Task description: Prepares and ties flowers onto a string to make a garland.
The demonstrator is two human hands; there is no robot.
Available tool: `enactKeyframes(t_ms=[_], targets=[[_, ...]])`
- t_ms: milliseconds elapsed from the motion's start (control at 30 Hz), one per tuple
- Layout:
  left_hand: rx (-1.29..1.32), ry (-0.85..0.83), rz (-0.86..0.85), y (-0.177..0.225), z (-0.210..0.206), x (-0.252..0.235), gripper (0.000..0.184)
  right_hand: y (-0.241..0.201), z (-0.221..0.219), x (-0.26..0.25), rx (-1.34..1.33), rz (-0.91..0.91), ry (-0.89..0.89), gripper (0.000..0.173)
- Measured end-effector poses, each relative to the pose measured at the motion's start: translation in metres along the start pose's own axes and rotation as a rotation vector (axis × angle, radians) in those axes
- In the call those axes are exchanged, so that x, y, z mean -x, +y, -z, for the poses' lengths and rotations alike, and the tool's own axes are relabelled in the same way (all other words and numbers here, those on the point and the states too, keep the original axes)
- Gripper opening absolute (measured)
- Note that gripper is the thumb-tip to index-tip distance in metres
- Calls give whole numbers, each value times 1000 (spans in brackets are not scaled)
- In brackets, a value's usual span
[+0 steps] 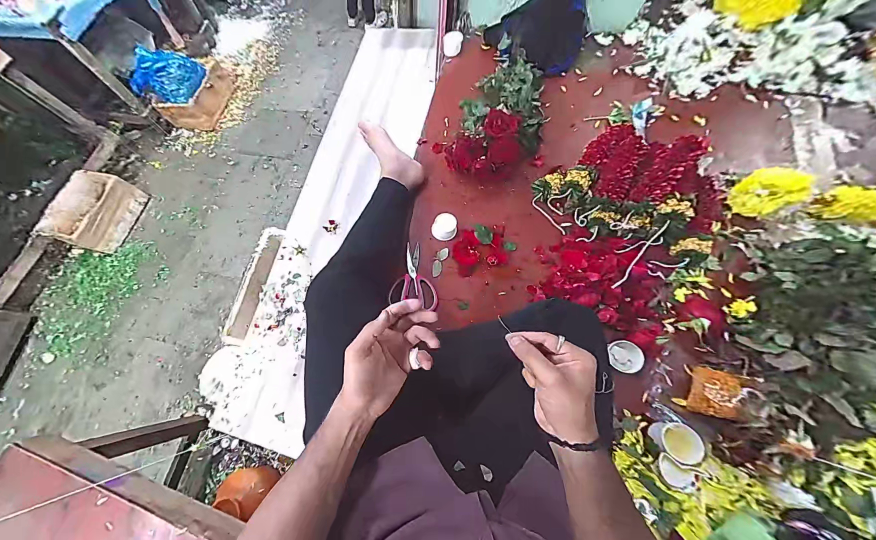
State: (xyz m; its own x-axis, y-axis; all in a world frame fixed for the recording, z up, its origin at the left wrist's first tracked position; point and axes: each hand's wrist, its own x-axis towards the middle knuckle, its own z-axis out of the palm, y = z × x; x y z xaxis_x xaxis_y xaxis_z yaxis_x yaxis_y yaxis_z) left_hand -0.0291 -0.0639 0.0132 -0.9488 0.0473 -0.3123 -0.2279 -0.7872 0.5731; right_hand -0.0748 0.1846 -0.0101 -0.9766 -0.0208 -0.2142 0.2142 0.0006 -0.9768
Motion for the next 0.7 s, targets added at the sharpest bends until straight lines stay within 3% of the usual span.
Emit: enactKeyframes(t_ms=[167, 333, 433, 600, 700], targets=[[16, -189, -9, -10, -6, 1, 60, -4, -15, 7, -93, -124, -79, 10], [177, -193, 43, -3, -6, 10, 69, 3, -31, 22, -323, -623, -348, 25], [115, -234, 40, 0, -6, 14, 69, 4, -48, 36, -514, -795, -455, 29], [-93, -182, -17, -6, -9, 23, 57, -7, -65, 32, -868, -676, -308, 27], [-113, -151, -55, -12, -7, 28, 50, -17, -59, 28, -898, -624, -359, 27]])
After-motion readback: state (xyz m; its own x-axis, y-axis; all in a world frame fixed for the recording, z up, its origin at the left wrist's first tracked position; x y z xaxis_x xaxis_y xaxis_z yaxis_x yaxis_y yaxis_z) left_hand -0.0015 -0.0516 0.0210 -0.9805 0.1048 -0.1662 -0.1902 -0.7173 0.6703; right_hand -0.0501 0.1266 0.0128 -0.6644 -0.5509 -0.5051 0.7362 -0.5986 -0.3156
